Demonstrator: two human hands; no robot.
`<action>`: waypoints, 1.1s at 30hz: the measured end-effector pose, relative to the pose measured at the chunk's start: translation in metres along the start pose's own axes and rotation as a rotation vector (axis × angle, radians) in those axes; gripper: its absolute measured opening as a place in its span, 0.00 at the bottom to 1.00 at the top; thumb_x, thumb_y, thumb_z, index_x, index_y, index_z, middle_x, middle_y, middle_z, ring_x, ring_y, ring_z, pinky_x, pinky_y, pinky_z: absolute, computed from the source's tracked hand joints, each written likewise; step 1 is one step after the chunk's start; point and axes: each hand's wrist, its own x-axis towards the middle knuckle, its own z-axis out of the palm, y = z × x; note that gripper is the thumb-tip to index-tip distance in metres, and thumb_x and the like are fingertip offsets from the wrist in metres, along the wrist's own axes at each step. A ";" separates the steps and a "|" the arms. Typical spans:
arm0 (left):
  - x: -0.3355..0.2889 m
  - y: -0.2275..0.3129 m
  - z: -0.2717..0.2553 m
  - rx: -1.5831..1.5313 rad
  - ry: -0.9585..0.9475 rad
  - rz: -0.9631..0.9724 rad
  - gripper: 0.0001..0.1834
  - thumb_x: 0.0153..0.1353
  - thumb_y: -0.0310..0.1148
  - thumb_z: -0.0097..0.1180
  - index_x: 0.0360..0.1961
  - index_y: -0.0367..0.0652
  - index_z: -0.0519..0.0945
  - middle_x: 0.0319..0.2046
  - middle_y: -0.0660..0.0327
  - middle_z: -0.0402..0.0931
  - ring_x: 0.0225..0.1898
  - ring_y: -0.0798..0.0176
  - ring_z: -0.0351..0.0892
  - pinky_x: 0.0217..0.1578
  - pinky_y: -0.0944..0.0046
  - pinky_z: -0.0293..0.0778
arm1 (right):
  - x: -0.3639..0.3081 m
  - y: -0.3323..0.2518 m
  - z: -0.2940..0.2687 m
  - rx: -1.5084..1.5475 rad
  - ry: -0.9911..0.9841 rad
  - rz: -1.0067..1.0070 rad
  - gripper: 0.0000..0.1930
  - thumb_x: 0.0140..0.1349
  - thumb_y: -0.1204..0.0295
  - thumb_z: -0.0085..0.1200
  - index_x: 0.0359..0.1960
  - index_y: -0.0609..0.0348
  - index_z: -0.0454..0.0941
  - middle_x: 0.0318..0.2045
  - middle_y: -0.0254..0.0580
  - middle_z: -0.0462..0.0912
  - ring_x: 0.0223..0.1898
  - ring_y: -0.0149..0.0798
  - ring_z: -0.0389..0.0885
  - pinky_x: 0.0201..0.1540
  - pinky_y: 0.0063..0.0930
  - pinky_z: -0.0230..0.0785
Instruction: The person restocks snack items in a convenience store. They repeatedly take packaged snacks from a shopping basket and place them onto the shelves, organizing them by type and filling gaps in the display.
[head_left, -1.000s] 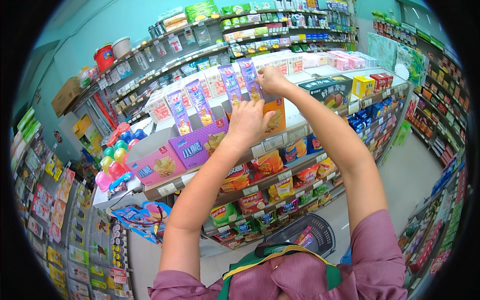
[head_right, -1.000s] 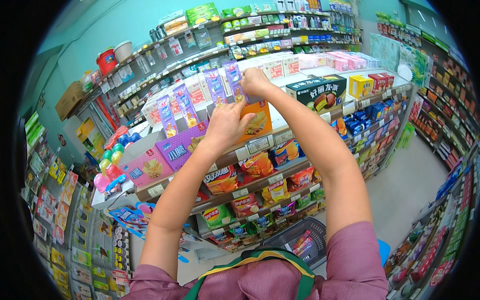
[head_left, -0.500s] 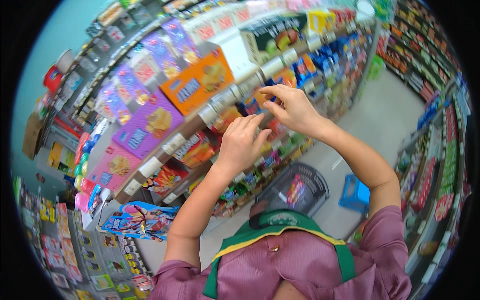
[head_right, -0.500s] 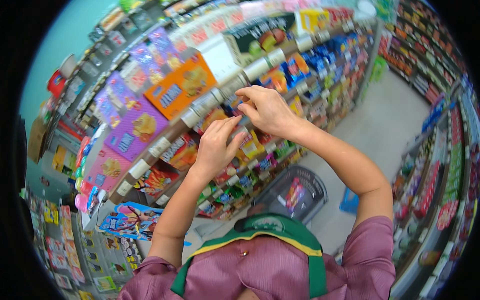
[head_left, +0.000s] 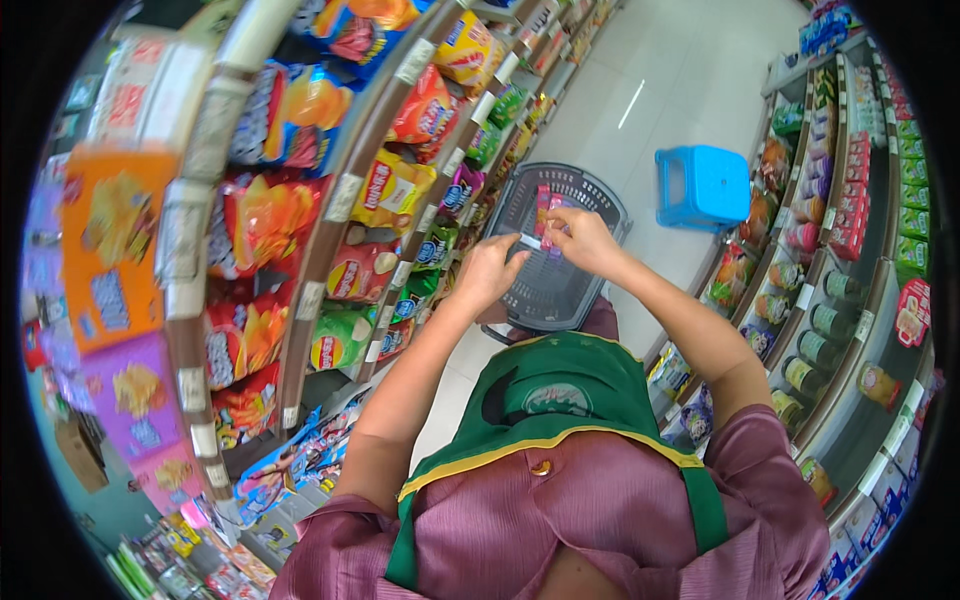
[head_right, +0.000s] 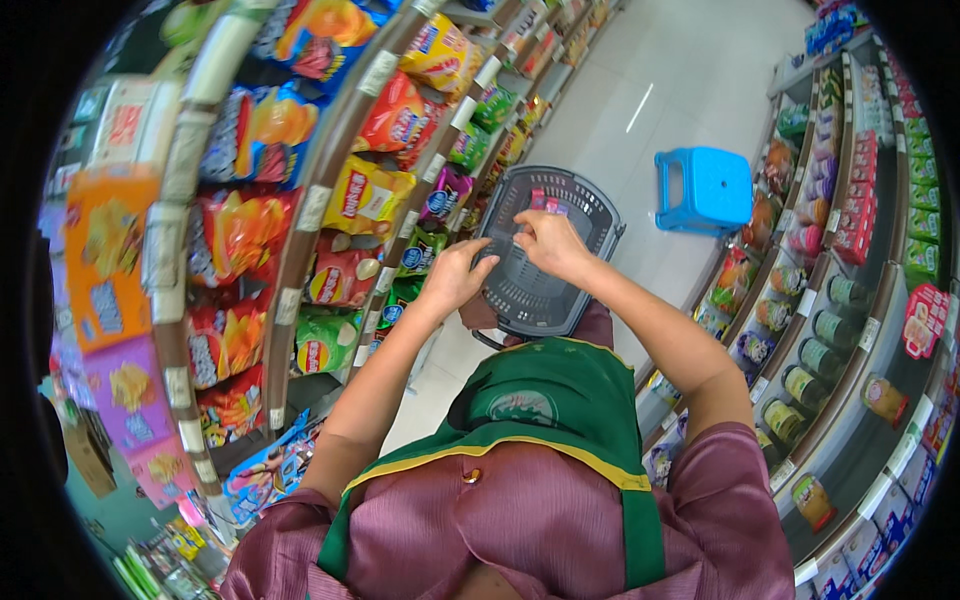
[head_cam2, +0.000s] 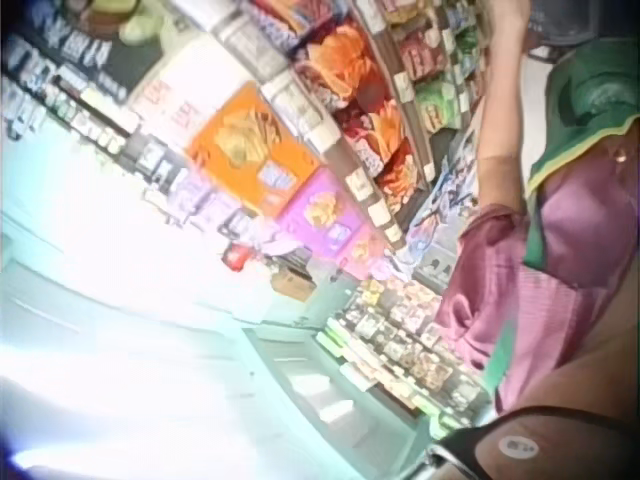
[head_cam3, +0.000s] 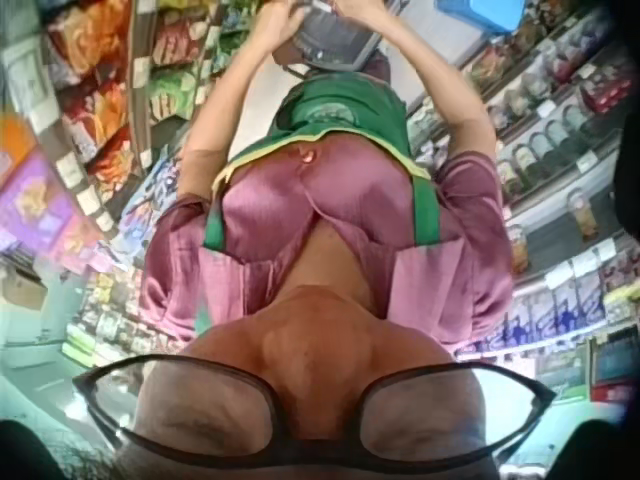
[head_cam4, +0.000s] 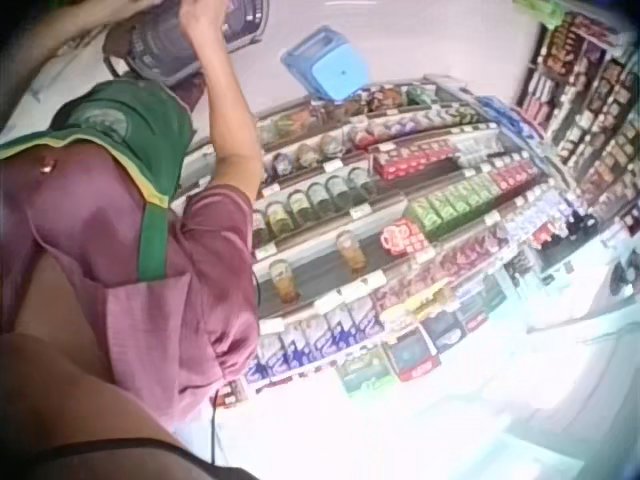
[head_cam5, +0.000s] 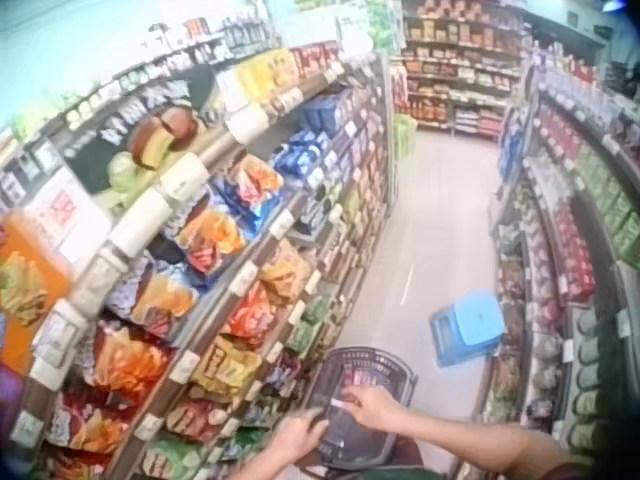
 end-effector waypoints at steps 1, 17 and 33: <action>0.003 -0.006 0.014 -0.012 -0.043 -0.028 0.20 0.56 0.36 0.58 0.45 0.32 0.77 0.42 0.43 0.77 0.44 0.43 0.76 0.46 0.54 0.72 | -0.002 0.021 0.008 0.007 -0.003 0.059 0.16 0.53 0.72 0.58 0.43 0.67 0.77 0.34 0.56 0.81 0.36 0.53 0.82 0.42 0.37 0.73; 0.086 -0.200 0.267 -0.074 -0.505 -0.485 0.20 0.56 0.43 0.56 0.43 0.38 0.80 0.34 0.42 0.79 0.39 0.42 0.79 0.41 0.53 0.74 | 0.039 0.353 0.185 -0.071 -0.083 0.578 0.19 0.50 0.65 0.58 0.41 0.64 0.79 0.33 0.59 0.81 0.39 0.54 0.81 0.43 0.39 0.73; 0.188 -0.404 0.420 -0.165 -0.438 -0.739 0.22 0.56 0.45 0.56 0.46 0.41 0.80 0.40 0.49 0.80 0.43 0.51 0.80 0.47 0.59 0.73 | 0.248 0.551 0.263 -0.040 0.111 0.535 0.23 0.50 0.66 0.54 0.49 0.60 0.74 0.43 0.60 0.79 0.49 0.55 0.76 0.53 0.41 0.68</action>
